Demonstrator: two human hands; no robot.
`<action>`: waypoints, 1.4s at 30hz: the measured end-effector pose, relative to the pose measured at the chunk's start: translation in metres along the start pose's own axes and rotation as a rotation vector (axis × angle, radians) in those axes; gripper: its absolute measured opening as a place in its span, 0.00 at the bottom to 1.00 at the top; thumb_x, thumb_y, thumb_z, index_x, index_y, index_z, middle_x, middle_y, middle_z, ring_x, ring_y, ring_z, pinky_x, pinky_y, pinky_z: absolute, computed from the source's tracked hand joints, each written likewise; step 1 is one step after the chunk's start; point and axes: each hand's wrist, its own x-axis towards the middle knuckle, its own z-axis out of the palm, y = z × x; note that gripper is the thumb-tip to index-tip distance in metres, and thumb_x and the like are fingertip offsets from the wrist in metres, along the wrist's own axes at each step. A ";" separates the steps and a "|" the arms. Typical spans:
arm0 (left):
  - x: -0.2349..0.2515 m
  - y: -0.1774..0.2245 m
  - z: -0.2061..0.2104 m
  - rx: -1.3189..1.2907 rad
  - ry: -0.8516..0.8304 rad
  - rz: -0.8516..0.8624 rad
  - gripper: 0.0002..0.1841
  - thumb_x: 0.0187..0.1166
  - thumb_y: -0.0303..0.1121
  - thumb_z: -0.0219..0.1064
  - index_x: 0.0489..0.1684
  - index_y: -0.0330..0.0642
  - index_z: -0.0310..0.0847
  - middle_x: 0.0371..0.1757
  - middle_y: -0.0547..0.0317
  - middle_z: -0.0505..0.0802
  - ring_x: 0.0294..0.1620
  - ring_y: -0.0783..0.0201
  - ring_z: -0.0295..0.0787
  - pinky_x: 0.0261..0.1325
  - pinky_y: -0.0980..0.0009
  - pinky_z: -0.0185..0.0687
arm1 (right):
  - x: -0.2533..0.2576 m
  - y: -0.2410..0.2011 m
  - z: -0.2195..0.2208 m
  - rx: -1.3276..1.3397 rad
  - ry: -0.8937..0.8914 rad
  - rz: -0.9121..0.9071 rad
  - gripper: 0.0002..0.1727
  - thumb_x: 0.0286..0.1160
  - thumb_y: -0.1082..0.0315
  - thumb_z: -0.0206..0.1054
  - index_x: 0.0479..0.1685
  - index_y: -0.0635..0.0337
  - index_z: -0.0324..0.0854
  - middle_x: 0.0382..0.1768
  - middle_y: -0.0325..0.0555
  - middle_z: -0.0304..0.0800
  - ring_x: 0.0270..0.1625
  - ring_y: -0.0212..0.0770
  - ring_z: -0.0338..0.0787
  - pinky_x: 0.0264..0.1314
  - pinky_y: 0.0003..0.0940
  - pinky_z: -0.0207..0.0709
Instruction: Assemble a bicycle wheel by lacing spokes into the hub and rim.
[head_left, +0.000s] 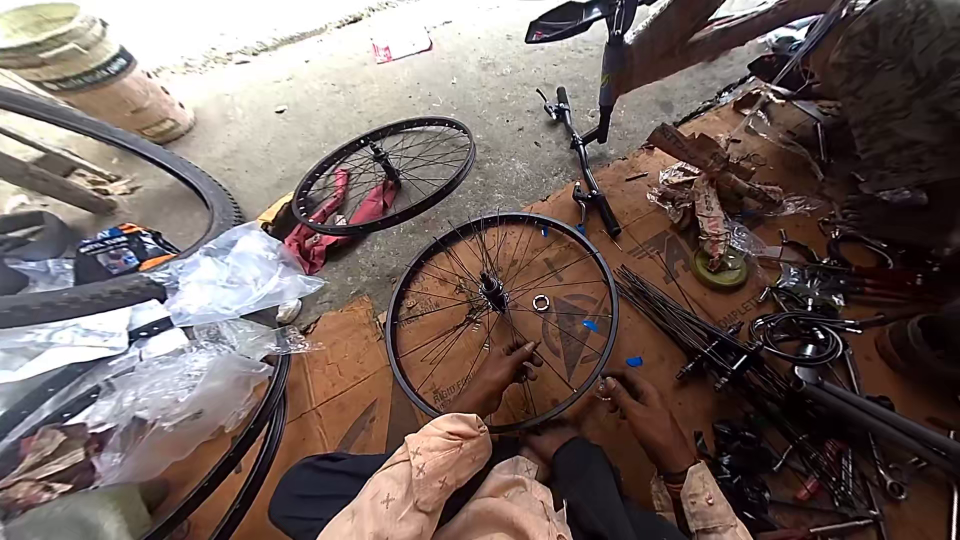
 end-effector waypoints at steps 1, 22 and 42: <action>0.002 0.000 0.001 -0.007 0.020 0.020 0.14 0.91 0.39 0.60 0.59 0.38 0.81 0.38 0.52 0.94 0.26 0.66 0.87 0.32 0.75 0.81 | -0.002 0.006 -0.007 -0.015 0.055 0.011 0.15 0.88 0.59 0.61 0.62 0.54 0.87 0.41 0.44 0.94 0.38 0.41 0.92 0.41 0.38 0.86; -0.001 -0.034 0.077 0.075 0.303 -0.002 0.14 0.84 0.46 0.68 0.47 0.44 0.88 0.39 0.56 0.88 0.33 0.63 0.80 0.36 0.66 0.74 | 0.021 0.064 0.008 -0.726 0.362 -0.039 0.26 0.62 0.58 0.82 0.65 0.40 0.89 0.66 0.47 0.82 0.69 0.54 0.81 0.64 0.51 0.82; 0.022 -0.042 0.071 0.052 -0.112 -0.213 0.29 0.88 0.61 0.52 0.59 0.46 0.87 0.48 0.58 0.94 0.46 0.62 0.91 0.50 0.65 0.85 | 0.013 0.098 -0.007 -0.711 0.486 -0.170 0.10 0.62 0.67 0.72 0.40 0.44 0.95 0.50 0.44 0.89 0.59 0.49 0.85 0.59 0.49 0.81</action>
